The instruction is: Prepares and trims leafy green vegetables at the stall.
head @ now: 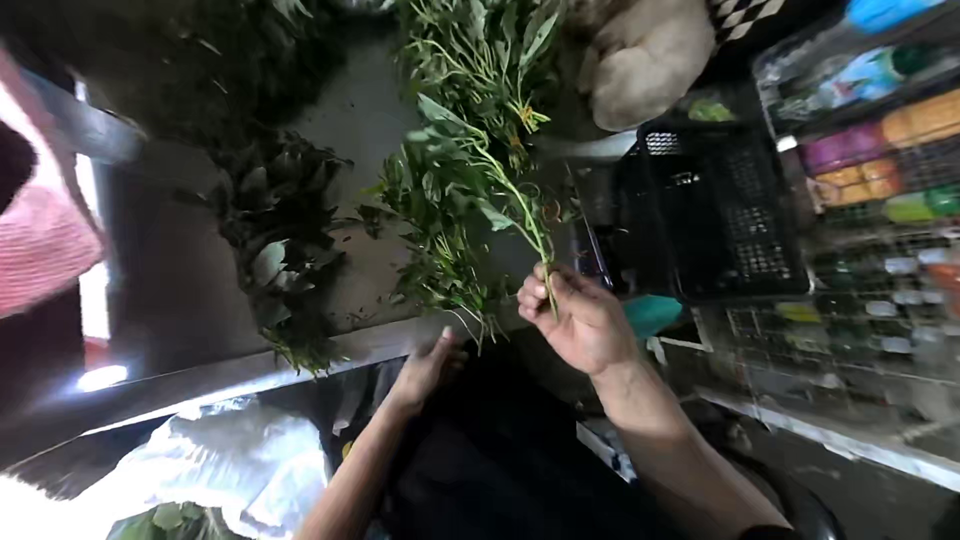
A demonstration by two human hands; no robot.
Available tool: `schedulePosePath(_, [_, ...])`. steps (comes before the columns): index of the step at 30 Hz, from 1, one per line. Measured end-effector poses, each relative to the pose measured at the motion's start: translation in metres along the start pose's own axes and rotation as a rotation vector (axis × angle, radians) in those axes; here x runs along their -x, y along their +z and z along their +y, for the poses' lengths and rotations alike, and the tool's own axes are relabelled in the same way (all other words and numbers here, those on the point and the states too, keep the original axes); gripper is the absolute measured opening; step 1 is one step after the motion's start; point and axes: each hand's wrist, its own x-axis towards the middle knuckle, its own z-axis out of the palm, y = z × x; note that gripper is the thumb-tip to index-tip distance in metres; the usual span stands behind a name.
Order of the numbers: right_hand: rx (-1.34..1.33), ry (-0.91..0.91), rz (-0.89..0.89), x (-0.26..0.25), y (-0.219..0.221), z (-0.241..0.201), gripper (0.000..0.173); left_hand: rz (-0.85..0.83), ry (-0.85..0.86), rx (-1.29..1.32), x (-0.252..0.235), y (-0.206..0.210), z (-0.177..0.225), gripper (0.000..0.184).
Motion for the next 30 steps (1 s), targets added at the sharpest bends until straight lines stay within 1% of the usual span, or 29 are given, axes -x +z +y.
schedulePosePath(1, [-0.074,0.058,0.016,0.005,-0.001,0.013,0.02,-0.101,-0.096,0.053,-0.013,0.006,-0.014,0.061])
schedulePosePath(2, [-0.132,0.127,0.079,0.011,-0.004,0.028,0.022,-0.188,-0.145,0.082,-0.02,0.009,-0.022,0.064])
schedulePosePath(3, [-0.137,0.206,0.178,0.017,-0.006,0.042,0.022,-0.235,-0.17,0.102,-0.025,0.011,-0.025,0.064])
schedulePosePath(4, [-0.066,0.289,0.295,0.021,-0.009,0.056,0.019,-0.248,-0.182,0.12,-0.028,0.012,-0.024,0.063])
schedulePosePath(5, [0.077,0.35,0.406,0.023,-0.012,0.069,0.015,-0.254,-0.184,0.13,-0.032,0.012,-0.023,0.061])
schedulePosePath(6, [0.269,0.37,0.474,0.026,-0.018,0.082,0.019,-0.258,-0.179,0.127,-0.035,0.011,-0.021,0.06])
schedulePosePath(7, [0.469,0.358,0.499,0.028,-0.024,0.093,0.029,-0.273,-0.165,0.115,-0.037,0.012,-0.019,0.058])
schedulePosePath(9, [0.75,0.326,0.52,0.028,-0.031,0.099,0.044,-0.321,-0.125,0.1,-0.041,0.016,-0.016,0.054])
schedulePosePath(10, [0.87,0.315,0.519,0.025,-0.031,0.098,0.047,-0.336,-0.111,0.109,-0.043,0.02,-0.015,0.052])
schedulePosePath(12, [1.089,0.292,0.495,0.02,-0.029,0.093,0.046,-0.343,-0.103,0.125,-0.048,0.027,-0.015,0.049])
schedulePosePath(13, [1.154,0.287,0.487,0.017,-0.028,0.094,0.045,-0.342,-0.109,0.118,-0.05,0.029,-0.015,0.048])
schedulePosePath(19, [1.35,0.301,0.392,-0.005,-0.019,0.101,0.045,-0.306,-0.148,0.05,-0.056,0.032,-0.008,0.045])
schedulePosePath(22, [1.411,0.335,0.313,-0.007,-0.013,0.099,0.048,-0.317,-0.109,0.067,-0.054,0.035,-0.005,0.042])
schedulePosePath(24, [1.462,0.412,0.247,-0.008,-0.011,0.093,0.053,-0.343,-0.064,0.041,-0.055,0.037,-0.004,0.041])
schedulePosePath(25, [1.504,0.466,0.208,-0.009,-0.009,0.089,0.055,-0.36,-0.031,-0.004,-0.056,0.037,-0.003,0.041])
schedulePosePath(27, [1.569,0.553,0.13,-0.011,-0.006,0.08,0.057,-0.428,0.065,-0.172,-0.058,0.036,-0.002,0.04])
schedulePosePath(30, [1.589,0.643,0.014,-0.019,-0.009,0.062,0.051,-0.578,0.212,-0.525,-0.055,0.035,0.015,0.04])
